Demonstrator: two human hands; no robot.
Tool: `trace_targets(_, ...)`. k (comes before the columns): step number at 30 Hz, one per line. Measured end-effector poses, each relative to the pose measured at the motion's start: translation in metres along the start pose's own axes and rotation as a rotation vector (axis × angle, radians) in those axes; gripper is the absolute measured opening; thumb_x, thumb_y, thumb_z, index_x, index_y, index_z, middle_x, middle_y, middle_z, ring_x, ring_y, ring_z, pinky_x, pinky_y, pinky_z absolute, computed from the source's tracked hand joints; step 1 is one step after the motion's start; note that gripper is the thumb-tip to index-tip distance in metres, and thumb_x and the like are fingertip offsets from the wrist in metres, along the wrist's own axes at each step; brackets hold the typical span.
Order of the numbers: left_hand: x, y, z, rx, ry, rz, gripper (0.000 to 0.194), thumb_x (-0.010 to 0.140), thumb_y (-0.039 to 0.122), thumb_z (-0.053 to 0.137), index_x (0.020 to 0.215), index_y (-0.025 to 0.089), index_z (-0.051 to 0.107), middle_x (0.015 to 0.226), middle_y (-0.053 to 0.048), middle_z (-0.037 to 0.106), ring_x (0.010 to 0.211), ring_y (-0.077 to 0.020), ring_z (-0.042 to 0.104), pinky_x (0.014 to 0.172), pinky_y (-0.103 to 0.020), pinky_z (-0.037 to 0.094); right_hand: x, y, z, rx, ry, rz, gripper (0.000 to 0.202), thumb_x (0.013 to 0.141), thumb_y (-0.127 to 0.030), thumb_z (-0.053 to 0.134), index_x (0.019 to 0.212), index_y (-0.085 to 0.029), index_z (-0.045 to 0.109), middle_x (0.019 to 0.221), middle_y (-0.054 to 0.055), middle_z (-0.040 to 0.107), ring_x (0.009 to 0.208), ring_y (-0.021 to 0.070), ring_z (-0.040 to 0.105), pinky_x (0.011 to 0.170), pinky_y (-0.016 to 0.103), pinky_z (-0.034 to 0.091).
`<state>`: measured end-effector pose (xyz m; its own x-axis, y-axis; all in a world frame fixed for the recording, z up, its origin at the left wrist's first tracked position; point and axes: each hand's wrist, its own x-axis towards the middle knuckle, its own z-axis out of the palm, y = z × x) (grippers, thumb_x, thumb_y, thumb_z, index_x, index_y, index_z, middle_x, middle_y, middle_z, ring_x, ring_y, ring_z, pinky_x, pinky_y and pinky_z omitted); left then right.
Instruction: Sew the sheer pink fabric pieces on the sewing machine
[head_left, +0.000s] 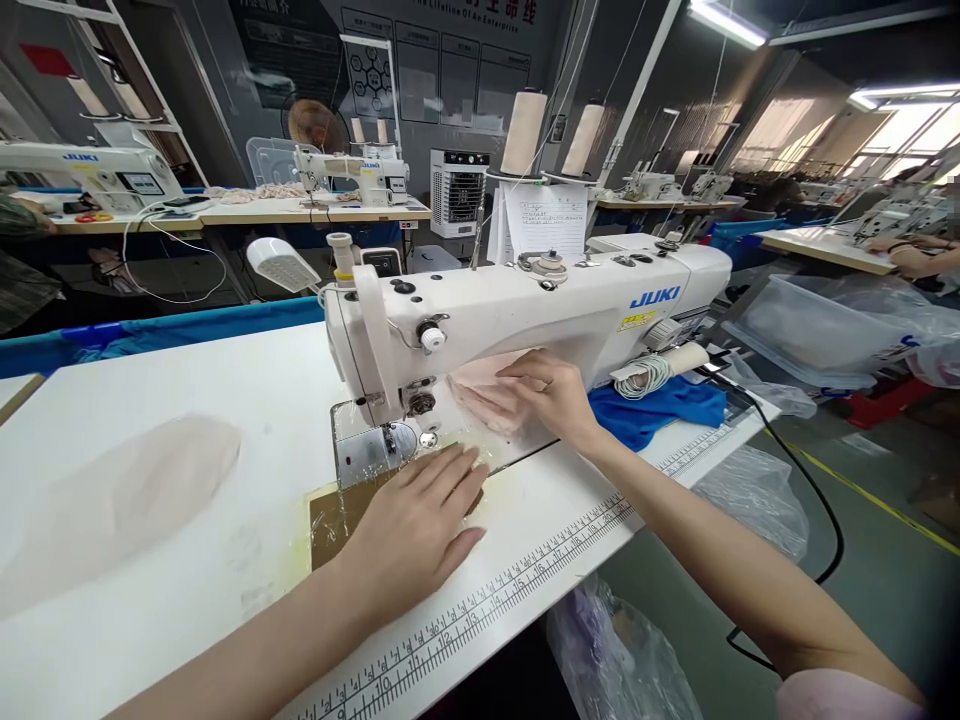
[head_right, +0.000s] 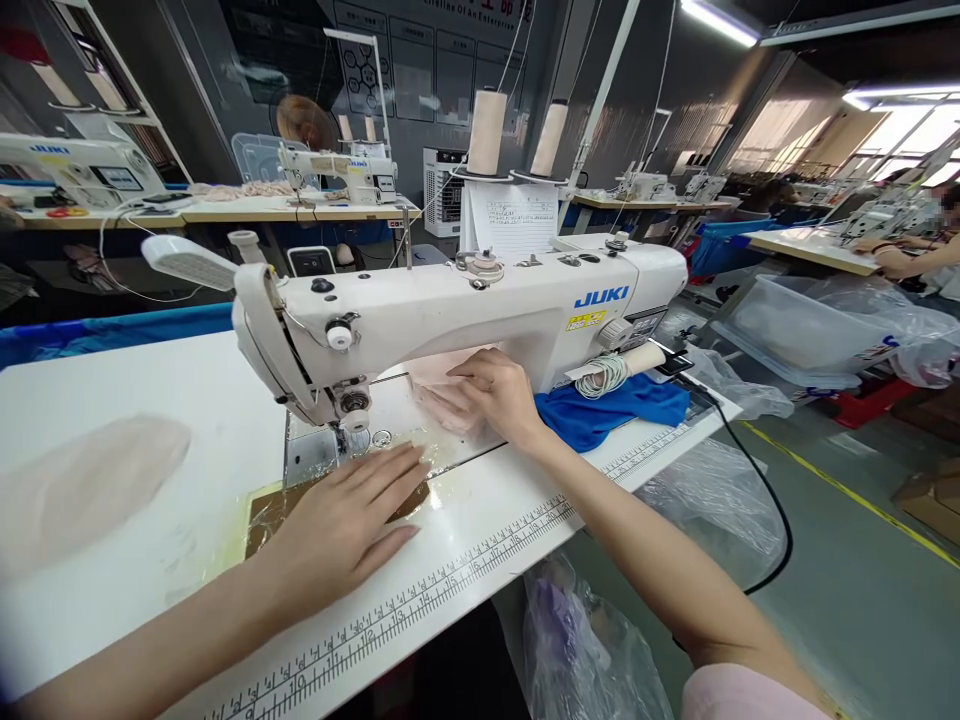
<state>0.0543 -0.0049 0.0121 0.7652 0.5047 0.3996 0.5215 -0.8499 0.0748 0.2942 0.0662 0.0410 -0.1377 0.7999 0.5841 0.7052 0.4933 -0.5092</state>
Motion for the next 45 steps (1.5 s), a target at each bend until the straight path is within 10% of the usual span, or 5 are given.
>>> trace_targets(10, 0.088, -0.009, 0.044, 0.036, -0.11, -0.291, 0.057, 0.094, 0.042, 0.042, 0.139, 0.007, 0.039, 0.149, -0.023, 0.033, 0.141, -0.0337, 0.025, 0.115, -0.053, 0.022, -0.016, -0.018, -0.026, -0.061, -0.03, 0.0, 0.015, 0.084, -0.02, 0.057, 0.085, -0.02, 0.073, 0.087, 0.004, 0.073, 0.083, 0.0195, 0.064, 0.081, 0.03, 0.046)
trace_targets(15, 0.08, -0.011, 0.04, 0.019, -0.104, -0.279, 0.056, 0.094, 0.036, 0.044, 0.142, 0.008, 0.034, 0.152, -0.02, 0.027, 0.142, -0.0311, 0.022, 0.116, -0.051, 0.02, -0.039, -0.069, -0.048, 0.308, -0.933, 0.125, 0.024, 0.079, -0.037, 0.071, 0.067, -0.017, 0.067, 0.059, -0.003, 0.064, 0.052, 0.0092, 0.053, 0.049, 0.02, 0.034)
trace_targets(24, -0.015, 0.02, -0.021, -0.587, 0.079, -0.619, 0.052, 0.099, 0.039, 0.029, 0.056, 0.018, 0.049, 0.052, 0.002, 0.052, 0.049, -0.0102, 0.049, 0.052, -0.023, 0.038, -0.071, -0.088, 0.02, 0.8, -0.542, 0.478, 0.054, 0.07, -0.047, 0.076, 0.05, -0.018, 0.035, 0.047, -0.009, 0.035, 0.046, 0.0045, 0.029, 0.044, 0.02, 0.022)
trace_targets(32, -0.036, 0.043, -0.025, -0.688, -0.04, -0.786, 0.025, 0.082, 0.041, 0.061, 0.07, 0.018, 0.057, 0.065, 0.002, 0.057, 0.053, -0.0105, 0.044, 0.051, -0.023, 0.033, -0.066, -0.111, 0.063, 1.049, -0.466, 0.562, 0.056, 0.073, -0.047, 0.074, 0.048, -0.018, 0.034, 0.043, -0.008, 0.039, 0.044, 0.0052, 0.036, 0.043, 0.02, 0.028)
trace_targets(45, -0.057, -0.017, -0.074, -1.389, -0.331, -0.861, 0.04, 0.092, 0.052, 0.041, 0.091, 0.019, 0.063, 0.094, -0.007, 0.066, 0.089, -0.0207, 0.061, 0.085, -0.034, 0.047, -0.031, -0.098, 0.052, 1.13, -1.106, 0.492, 0.04, 0.082, -0.051, 0.066, 0.064, -0.018, 0.052, 0.04, -0.011, 0.035, 0.04, 0.0057, 0.037, 0.05, 0.021, 0.047)
